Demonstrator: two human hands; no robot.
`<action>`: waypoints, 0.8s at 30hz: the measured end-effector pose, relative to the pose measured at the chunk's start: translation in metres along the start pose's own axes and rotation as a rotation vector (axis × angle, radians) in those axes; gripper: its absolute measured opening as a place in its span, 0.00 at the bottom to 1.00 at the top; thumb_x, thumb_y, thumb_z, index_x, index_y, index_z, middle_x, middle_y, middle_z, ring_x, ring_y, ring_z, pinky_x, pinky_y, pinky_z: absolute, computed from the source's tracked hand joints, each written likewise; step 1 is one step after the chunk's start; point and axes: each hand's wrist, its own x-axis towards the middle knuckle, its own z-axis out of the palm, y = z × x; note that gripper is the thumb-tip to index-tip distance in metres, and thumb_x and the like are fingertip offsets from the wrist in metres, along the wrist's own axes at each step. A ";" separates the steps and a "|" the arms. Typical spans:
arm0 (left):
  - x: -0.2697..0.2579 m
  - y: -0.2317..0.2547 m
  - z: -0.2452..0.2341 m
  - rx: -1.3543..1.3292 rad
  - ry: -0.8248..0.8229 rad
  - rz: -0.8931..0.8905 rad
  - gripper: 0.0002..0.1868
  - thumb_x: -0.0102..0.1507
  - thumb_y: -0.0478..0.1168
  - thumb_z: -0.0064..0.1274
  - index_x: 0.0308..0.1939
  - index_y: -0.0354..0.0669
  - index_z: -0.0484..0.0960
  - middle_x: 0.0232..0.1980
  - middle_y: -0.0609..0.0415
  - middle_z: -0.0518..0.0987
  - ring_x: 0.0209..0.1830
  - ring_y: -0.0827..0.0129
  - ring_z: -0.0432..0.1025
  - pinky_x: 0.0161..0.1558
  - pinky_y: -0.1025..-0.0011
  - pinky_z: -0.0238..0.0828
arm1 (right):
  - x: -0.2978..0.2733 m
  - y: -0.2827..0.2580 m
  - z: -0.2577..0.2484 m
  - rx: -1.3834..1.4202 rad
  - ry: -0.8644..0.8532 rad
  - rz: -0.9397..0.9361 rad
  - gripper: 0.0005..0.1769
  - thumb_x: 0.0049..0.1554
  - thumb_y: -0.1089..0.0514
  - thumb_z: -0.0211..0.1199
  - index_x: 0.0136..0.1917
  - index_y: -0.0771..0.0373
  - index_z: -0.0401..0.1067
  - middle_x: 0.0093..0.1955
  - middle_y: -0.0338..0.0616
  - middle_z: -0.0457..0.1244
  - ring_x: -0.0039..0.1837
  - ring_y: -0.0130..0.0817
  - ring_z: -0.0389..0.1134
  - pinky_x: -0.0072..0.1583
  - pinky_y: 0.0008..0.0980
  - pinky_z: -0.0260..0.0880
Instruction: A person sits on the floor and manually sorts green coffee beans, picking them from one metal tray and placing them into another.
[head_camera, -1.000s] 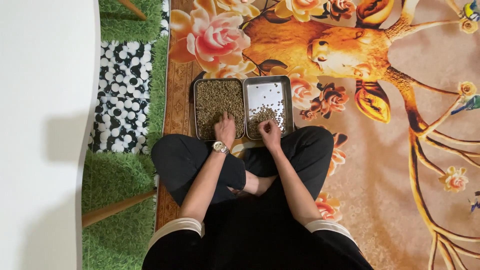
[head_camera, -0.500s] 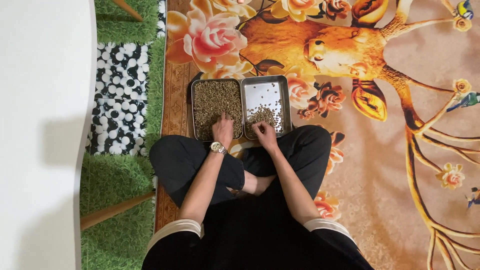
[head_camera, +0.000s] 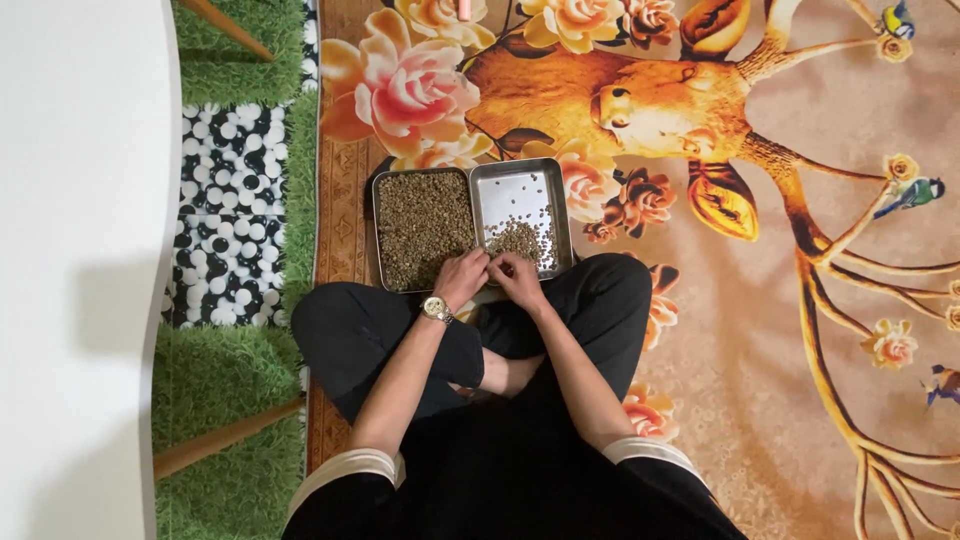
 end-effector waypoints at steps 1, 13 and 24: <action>0.000 0.001 -0.001 0.000 0.001 0.002 0.08 0.61 0.48 0.54 0.34 0.54 0.72 0.34 0.59 0.73 0.37 0.57 0.78 0.34 0.62 0.76 | 0.000 0.002 0.000 -0.001 0.002 -0.001 0.05 0.58 0.57 0.68 0.46 0.60 0.80 0.39 0.51 0.69 0.44 0.43 0.71 0.47 0.38 0.74; 0.007 0.023 -0.035 -0.179 0.034 -0.127 0.13 0.63 0.48 0.60 0.33 0.51 0.72 0.28 0.53 0.75 0.34 0.49 0.78 0.32 0.57 0.75 | 0.003 0.024 0.007 -0.083 0.232 0.025 0.18 0.59 0.49 0.70 0.56 0.62 0.72 0.48 0.53 0.64 0.49 0.51 0.70 0.52 0.45 0.72; 0.000 0.014 -0.024 -0.025 -0.117 -0.179 0.16 0.58 0.53 0.60 0.37 0.58 0.68 0.36 0.61 0.73 0.39 0.58 0.79 0.38 0.58 0.78 | -0.003 0.011 0.003 -0.001 0.032 -0.043 0.04 0.58 0.57 0.67 0.42 0.57 0.78 0.39 0.44 0.68 0.44 0.40 0.70 0.49 0.37 0.72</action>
